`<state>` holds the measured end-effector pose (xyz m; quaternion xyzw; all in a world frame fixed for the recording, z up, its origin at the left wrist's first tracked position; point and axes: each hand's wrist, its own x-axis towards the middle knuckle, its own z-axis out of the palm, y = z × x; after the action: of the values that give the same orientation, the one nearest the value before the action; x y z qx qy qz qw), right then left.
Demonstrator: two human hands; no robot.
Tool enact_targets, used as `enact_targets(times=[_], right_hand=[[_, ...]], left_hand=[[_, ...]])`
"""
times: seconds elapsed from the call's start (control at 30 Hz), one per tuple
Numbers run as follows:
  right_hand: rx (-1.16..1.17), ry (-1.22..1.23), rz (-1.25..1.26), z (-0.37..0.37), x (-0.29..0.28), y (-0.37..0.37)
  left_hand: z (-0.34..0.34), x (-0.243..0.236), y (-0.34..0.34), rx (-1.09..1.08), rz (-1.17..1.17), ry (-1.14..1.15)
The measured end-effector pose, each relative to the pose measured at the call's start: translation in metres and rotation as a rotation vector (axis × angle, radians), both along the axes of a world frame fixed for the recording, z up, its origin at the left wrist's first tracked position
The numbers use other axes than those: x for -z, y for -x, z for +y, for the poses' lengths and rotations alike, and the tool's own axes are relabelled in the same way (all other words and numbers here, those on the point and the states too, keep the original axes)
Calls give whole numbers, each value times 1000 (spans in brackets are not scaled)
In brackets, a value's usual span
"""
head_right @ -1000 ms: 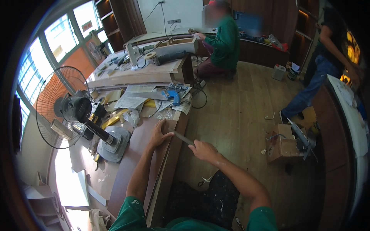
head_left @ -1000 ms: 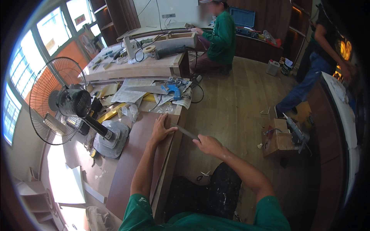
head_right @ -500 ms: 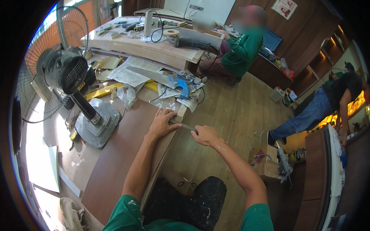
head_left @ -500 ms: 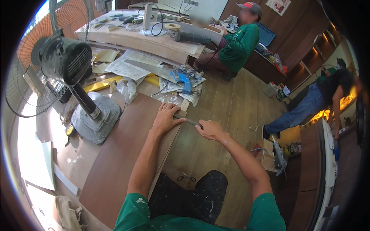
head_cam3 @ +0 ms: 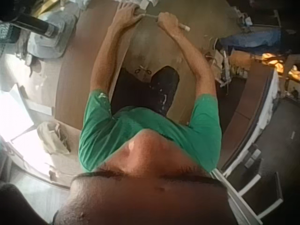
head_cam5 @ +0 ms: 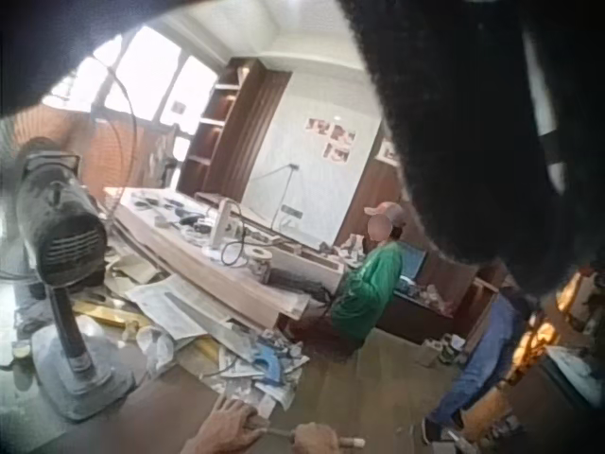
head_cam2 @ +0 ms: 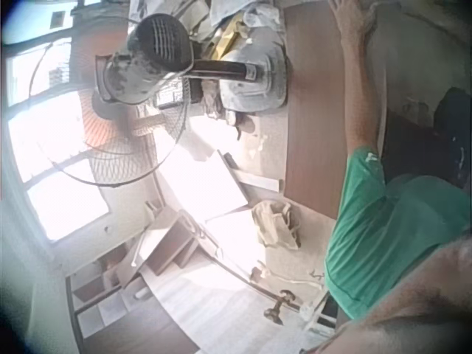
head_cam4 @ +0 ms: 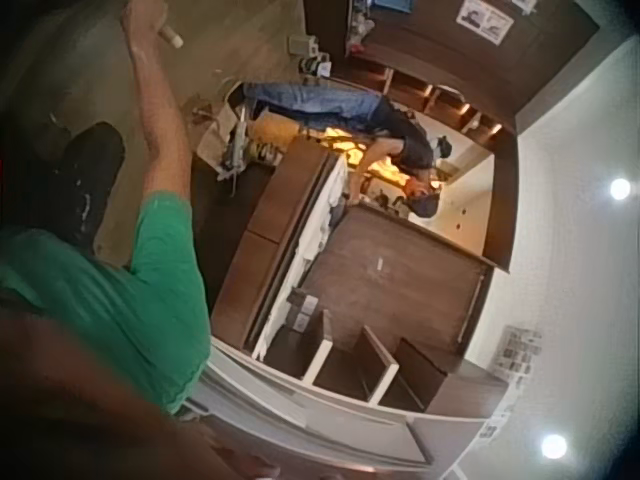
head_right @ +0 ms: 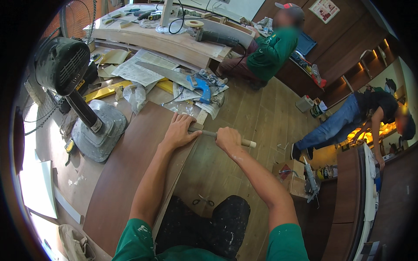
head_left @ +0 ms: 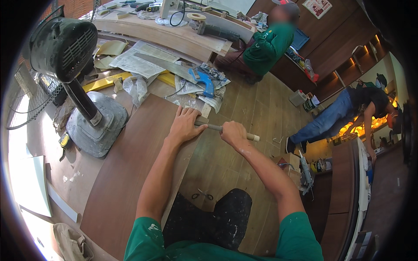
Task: The person uses a chisel to carve and shape the edge of a rectangular wooden board placed on a workbench. They repeatedly scrape along the edge to remove material and smooth the surface, occasionally adjusting the board's position.
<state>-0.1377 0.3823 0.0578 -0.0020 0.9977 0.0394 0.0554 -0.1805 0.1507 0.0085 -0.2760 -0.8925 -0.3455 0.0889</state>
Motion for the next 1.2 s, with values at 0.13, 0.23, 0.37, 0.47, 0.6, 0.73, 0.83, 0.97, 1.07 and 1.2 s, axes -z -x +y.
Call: enact_targets(times=[0.13, 0.23, 0.37, 0.47, 0.6, 0.73, 0.83, 0.97, 1.07, 1.2], right_hand=[[-51, -65, 3, 5, 2, 8], [-58, -112, 5, 7, 4, 18], [-68, -134, -12, 13, 8, 22], [-133, -103, -23, 7, 1, 16], [-176, -104, -7, 13, 0, 19], [-231, -75, 3, 18, 0, 20], [-223, -59, 6, 16, 5, 19], [-176, -67, 10, 17, 12, 29], [-150, -76, -5, 12, 9, 35], [-171, -138, -2, 15, 6, 45]], left_hand=[[2, -1, -2, -12, 16, -1], [5, -4, -3, -33, -5, 18], [9, -6, -4, -36, -10, 15], [3, -4, -3, -48, -4, 17], [4, -8, -4, -30, -18, 23], [4, -7, -5, -32, 1, 16], [3, -8, -5, -28, -16, 32], [4, -10, -6, -31, -17, 41], [4, -9, -5, -47, -5, 41], [7, -10, -4, -47, -22, 36]])
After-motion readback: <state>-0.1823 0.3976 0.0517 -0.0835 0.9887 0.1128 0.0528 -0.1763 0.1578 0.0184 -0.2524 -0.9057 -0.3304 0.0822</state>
